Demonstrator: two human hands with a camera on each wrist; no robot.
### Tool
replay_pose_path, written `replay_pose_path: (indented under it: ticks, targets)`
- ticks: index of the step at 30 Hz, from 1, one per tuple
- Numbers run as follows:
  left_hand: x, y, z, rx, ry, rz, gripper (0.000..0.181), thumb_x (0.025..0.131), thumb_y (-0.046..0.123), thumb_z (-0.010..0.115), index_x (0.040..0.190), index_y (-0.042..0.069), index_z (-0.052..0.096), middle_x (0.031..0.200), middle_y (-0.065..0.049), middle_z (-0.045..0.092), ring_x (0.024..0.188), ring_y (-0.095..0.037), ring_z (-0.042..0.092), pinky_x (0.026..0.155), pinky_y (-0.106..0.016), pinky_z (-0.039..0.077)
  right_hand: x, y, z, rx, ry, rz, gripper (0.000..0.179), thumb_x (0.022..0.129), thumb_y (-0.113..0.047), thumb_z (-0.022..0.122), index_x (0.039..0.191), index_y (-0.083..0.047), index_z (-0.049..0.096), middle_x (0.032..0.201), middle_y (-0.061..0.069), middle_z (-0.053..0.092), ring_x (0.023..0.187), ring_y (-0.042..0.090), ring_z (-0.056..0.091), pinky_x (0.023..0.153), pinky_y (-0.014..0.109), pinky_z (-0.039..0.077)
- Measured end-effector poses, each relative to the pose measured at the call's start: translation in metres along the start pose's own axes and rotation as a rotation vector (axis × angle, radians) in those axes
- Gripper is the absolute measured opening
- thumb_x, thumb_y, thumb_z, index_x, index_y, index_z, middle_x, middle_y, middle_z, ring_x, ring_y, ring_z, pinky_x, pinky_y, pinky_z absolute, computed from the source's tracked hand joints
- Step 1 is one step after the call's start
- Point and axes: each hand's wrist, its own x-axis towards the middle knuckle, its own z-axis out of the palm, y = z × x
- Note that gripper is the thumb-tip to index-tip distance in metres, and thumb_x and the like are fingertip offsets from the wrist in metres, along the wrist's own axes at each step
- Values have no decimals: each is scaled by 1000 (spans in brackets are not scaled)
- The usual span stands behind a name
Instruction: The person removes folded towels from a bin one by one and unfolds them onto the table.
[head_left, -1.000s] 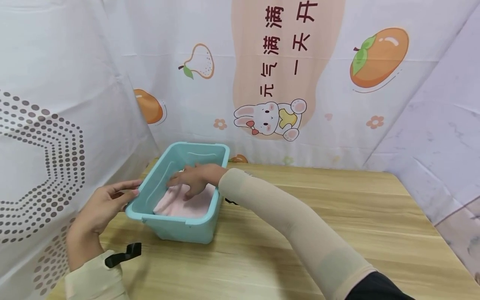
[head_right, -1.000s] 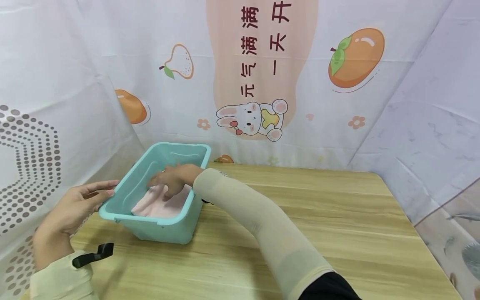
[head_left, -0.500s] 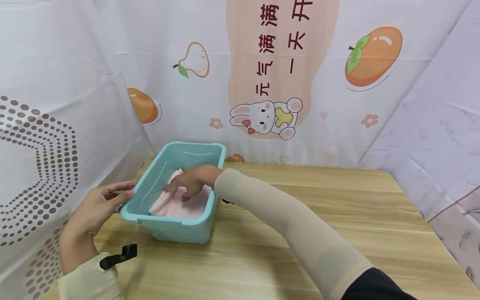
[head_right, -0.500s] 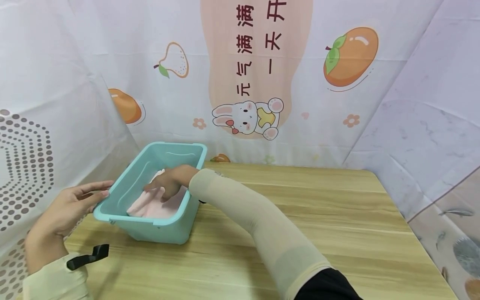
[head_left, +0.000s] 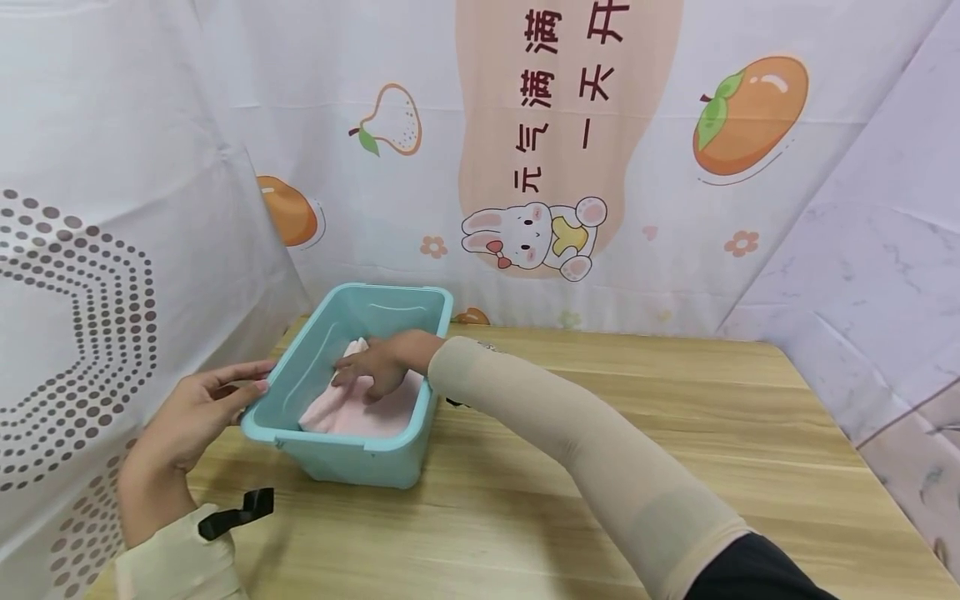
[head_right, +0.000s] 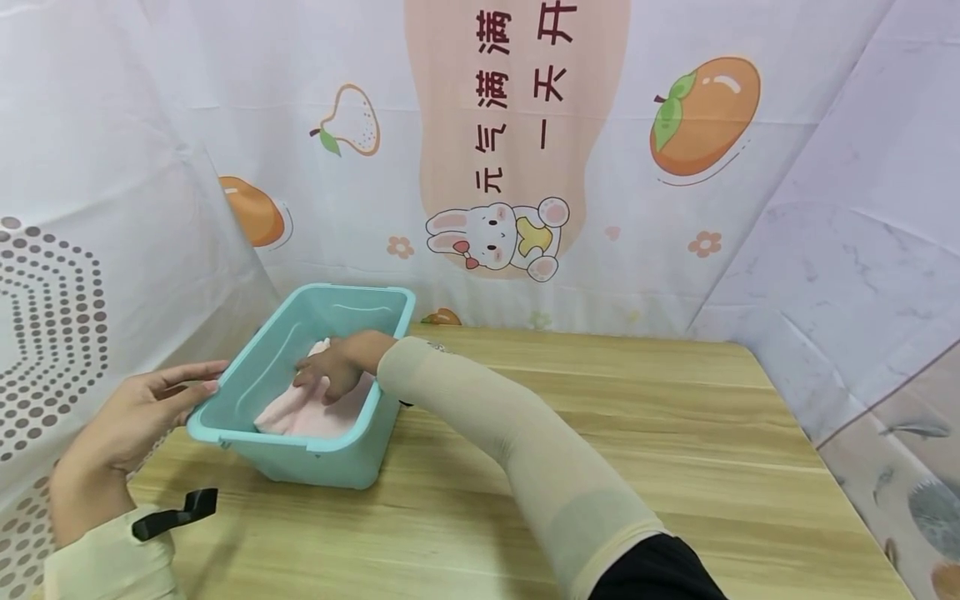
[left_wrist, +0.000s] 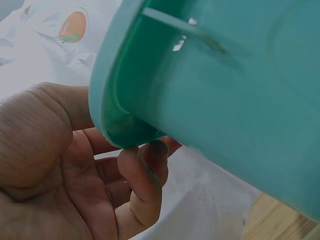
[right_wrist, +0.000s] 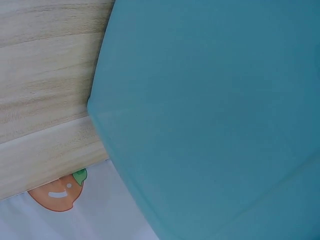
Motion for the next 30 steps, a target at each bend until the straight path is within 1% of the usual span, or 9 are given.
replay_pose_path:
  ticks: [3,6,11,16,18,20,23,27,30]
  targets:
    - [0,1,0,1,-1,2,51,104,22,62,143,-9,52,108,24,66,93,-1,66,72,-25,58,1,1,0,2,-7,-1,59,107,-39,48,162,-35,28,172,-8,9,158,21,4,126,47,1]
    - [0,3,0,9,-2,-7,52,104,23,62,143,-9,51,108,24,66,93,-1,66,71,-25,58,3,2,0,44,-20,7,56,107,-40,49,160,-35,32,171,-10,9,157,17,4,126,41,1]
    - [0,3,0,15,-6,-25,54,104,24,62,144,-10,50,108,24,65,93,-1,65,72,-26,58,5,4,1,168,-46,-15,53,107,-35,51,158,-33,37,171,-13,11,151,8,14,122,27,13]
    - [-1,0,0,10,-1,-21,54,104,23,63,144,-10,50,109,26,65,92,-1,65,71,-25,58,5,5,3,232,-50,-55,50,107,-29,50,156,-27,38,159,-8,35,139,5,30,114,20,24]
    - [0,0,1,7,-2,-21,54,104,23,63,144,-11,50,109,25,66,92,-1,66,71,-26,58,4,4,3,253,-52,-59,55,107,-28,51,159,-27,34,154,-8,39,135,5,33,113,20,26]
    - [0,1,1,6,-4,-17,54,104,24,63,144,-10,50,109,24,66,92,-2,66,71,-26,58,2,4,2,269,-53,-60,60,106,-26,52,162,-29,29,155,-7,38,136,6,33,113,20,26]
    - [0,0,1,8,-7,-20,54,104,25,62,144,-10,50,108,23,67,92,-2,66,71,-26,58,1,3,2,258,-36,-89,62,106,-21,54,162,-31,30,156,-9,40,136,6,34,113,19,25]
    - [1,0,0,2,-15,-24,54,104,26,62,144,-9,51,109,23,67,92,-3,66,71,-27,58,2,4,1,244,27,-132,57,103,-14,59,156,-25,44,147,-7,51,129,9,44,107,17,32]
    - [1,-1,-1,-5,-21,-20,53,104,25,63,144,-9,51,110,24,66,92,-3,65,71,-27,58,3,4,0,275,70,-111,56,100,-15,64,153,-25,50,144,-5,55,129,9,47,105,19,37]
